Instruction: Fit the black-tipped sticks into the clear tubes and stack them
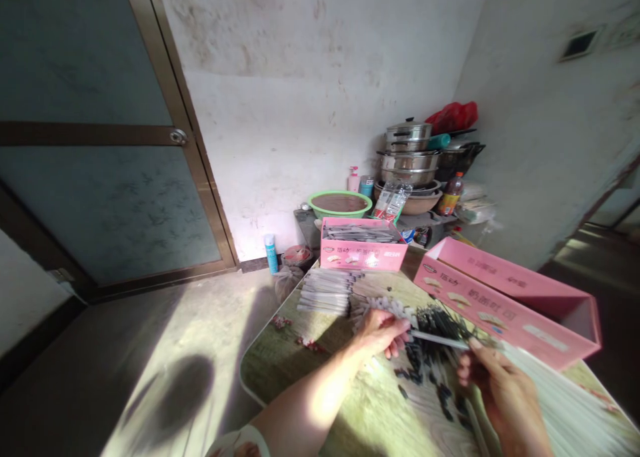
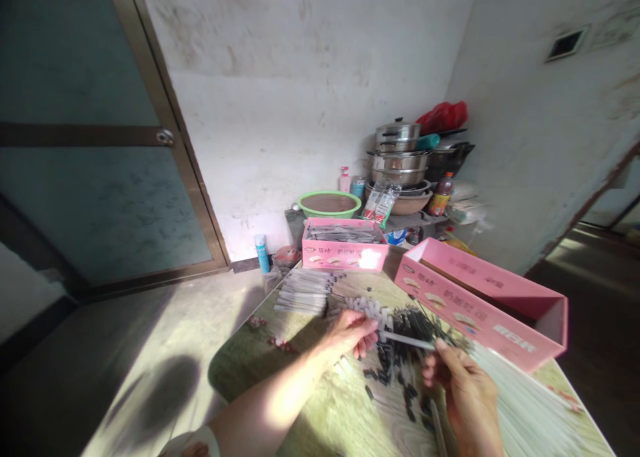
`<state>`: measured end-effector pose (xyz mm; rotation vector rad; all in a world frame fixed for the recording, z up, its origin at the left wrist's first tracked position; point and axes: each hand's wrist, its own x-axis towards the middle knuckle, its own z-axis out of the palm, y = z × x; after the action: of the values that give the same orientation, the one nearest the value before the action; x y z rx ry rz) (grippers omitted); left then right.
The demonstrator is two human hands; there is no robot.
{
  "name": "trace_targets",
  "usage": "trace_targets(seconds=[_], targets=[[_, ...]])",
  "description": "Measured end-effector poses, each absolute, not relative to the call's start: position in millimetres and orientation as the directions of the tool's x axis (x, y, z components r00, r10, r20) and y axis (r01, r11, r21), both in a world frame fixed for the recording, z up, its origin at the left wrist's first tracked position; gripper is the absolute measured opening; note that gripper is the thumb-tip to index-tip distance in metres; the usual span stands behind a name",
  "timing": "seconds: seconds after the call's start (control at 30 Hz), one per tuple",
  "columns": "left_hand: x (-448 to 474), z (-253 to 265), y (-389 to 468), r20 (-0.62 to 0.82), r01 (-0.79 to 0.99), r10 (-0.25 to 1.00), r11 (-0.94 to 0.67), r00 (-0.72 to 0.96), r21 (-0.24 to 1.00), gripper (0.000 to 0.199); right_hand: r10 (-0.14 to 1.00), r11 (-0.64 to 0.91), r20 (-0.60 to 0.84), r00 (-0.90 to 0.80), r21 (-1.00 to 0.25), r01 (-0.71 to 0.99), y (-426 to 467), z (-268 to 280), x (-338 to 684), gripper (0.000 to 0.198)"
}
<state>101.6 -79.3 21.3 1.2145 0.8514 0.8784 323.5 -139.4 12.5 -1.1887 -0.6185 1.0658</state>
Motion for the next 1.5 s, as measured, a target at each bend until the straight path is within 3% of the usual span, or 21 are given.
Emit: trace_targets(seconds=[0.17, 0.33, 0.6, 0.8, 1.03, 1.3, 1.5], targets=[[101, 18, -78, -0.057, -0.115, 0.905, 0.116, 0.421, 0.987, 0.039, 0.907, 0.018, -0.123, 0.402, -0.944, -0.331, -141, 16, 320, 0.044], [101, 19, -76, -0.060, -0.156, 0.908, 0.135, 0.414, 0.978, 0.051, 0.912, 0.038, -0.103, 0.396, -0.942, -0.334, -141, 18, 317, 0.046], [99, 19, -77, -0.042, -0.132, 0.901, 0.109, 0.432, 0.985, 0.050, 0.909, 0.075, -0.079, 0.408, -0.934, -0.348, -142, 21, 310, 0.047], [97, 18, -75, -0.033, -0.165, 0.903, 0.114, 0.428, 0.980, 0.060, 0.911, 0.108, -0.042, 0.411, -0.936, -0.336, -142, 19, 309, 0.047], [99, 14, -75, 0.020, -0.130, 0.866, 0.053, 0.499, 0.990, 0.040, 0.918, 0.091, -0.033, 0.395, -0.952, -0.291, -141, 17, 308, 0.046], [87, 19, -61, 0.041, -0.156, 0.901, 0.030, 0.433, 0.987, 0.049, 0.934, 0.099, 0.000, 0.358, -0.962, -0.256, -143, 21, 305, 0.042], [85, 27, -64, 0.128, -0.216, 0.945, -0.064, 0.300, 0.974, 0.045, 0.995, 0.013, -0.002, 0.097, -0.988, -0.153, -149, 26, 300, 0.036]])
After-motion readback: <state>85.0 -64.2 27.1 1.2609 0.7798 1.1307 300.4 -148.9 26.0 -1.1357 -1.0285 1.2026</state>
